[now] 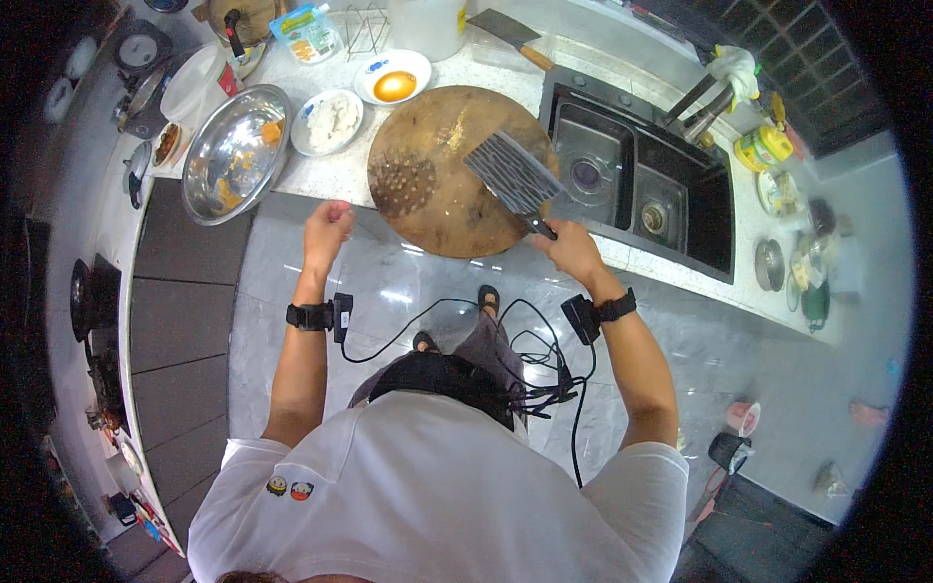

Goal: The person prepares ingredients at a kitchen counter, using a large cleaver to chop small food items on a wooden cutting board and then moving them into a metal bowl.

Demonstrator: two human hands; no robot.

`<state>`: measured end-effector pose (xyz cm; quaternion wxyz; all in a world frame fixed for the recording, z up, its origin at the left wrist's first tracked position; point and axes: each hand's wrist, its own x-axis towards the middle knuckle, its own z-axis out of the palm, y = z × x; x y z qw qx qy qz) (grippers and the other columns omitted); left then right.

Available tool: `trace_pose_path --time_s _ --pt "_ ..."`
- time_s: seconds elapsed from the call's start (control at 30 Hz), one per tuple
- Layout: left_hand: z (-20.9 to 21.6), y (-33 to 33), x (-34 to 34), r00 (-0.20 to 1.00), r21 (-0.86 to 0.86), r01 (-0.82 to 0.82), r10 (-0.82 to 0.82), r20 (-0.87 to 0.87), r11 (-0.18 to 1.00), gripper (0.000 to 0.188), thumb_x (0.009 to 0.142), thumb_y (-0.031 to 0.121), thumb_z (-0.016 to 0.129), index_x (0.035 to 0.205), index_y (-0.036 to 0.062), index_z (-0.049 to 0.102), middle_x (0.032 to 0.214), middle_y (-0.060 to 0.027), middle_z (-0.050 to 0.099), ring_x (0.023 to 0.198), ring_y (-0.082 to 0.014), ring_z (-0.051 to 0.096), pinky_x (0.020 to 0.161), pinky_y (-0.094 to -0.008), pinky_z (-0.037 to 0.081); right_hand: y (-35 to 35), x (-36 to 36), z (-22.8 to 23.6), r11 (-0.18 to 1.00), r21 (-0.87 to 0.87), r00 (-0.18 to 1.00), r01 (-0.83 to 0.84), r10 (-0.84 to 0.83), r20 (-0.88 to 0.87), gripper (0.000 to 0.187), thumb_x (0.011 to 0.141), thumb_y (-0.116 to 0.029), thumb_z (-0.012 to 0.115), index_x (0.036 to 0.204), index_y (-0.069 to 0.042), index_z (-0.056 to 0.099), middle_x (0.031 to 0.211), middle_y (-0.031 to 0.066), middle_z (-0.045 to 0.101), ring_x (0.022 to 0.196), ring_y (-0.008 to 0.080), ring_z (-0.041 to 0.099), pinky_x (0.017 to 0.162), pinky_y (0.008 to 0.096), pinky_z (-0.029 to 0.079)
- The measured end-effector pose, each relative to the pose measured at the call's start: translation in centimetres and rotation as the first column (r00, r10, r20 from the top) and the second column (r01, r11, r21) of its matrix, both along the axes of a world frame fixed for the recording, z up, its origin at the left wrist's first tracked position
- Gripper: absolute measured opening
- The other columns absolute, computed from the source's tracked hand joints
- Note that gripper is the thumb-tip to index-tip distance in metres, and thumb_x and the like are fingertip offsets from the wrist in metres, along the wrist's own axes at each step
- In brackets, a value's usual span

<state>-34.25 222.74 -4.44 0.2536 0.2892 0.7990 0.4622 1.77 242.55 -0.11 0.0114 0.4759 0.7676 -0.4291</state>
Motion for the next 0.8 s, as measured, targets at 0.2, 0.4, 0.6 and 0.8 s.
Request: trace_pose_path --time_s 0.2,0.4,0.6,0.8 --pt "-1.9 5.6 2.5 0.992 -0.012 0.086 -0.086 -0.088 0.996 0.027 0.081 0.015 0.071 0.101 -0.0008 0.063 0.077 -0.0034 0.064 0.069 -0.0114 0.06 0.057 -0.0264 0.048 5.9 -0.7 -1.1 0.997 0.059 0.998 -0.046 0.043 0.04 0.039 0.083 -0.034 0.065 0.1 0.002 0.064 0.075 0.0193 0.066 0.061 0.0306 0.065 0.062 0.0402 0.05" --pt "-2.3 13.6 6.1 0.982 -0.143 0.041 -0.066 -0.179 0.989 0.041 0.076 0.021 0.073 0.106 -0.0041 0.062 0.091 -0.0134 0.067 0.078 -0.0228 0.065 0.072 -0.034 0.051 14.6 -2.7 -4.1 0.912 0.347 0.976 -0.218 0.213 0.053 0.043 0.084 -0.038 0.063 0.108 -0.003 0.063 0.097 0.0257 0.065 0.093 0.0425 0.062 0.08 0.0467 0.049" --pt "-3.1 18.4 7.5 0.959 -0.23 -0.058 -0.01 -0.283 0.971 0.041 0.072 0.022 0.073 0.101 -0.0051 0.064 0.087 -0.0208 0.066 0.083 -0.0318 0.065 0.074 -0.0393 0.05 20.0 -5.4 -5.5 0.887 0.327 0.944 -0.326 0.32 0.074 0.042 0.085 -0.039 0.062 0.111 -0.005 0.062 0.092 0.025 0.066 0.089 0.0421 0.062 0.078 0.0477 0.049" --pt "-5.0 20.5 8.2 0.93 -0.237 -0.166 0.072 -0.36 0.957 0.034 0.072 0.018 0.07 0.096 -0.0053 0.064 0.084 -0.0217 0.065 0.08 -0.036 0.064 0.073 -0.0409 0.05 22.4 -7.1 -6.4 0.844 0.37 0.92 -0.388 0.38 0.098 0.04 0.085 -0.039 0.062 0.109 -0.006 0.063 0.088 0.0239 0.066 0.087 0.0409 0.063 0.076 0.0474 0.049"
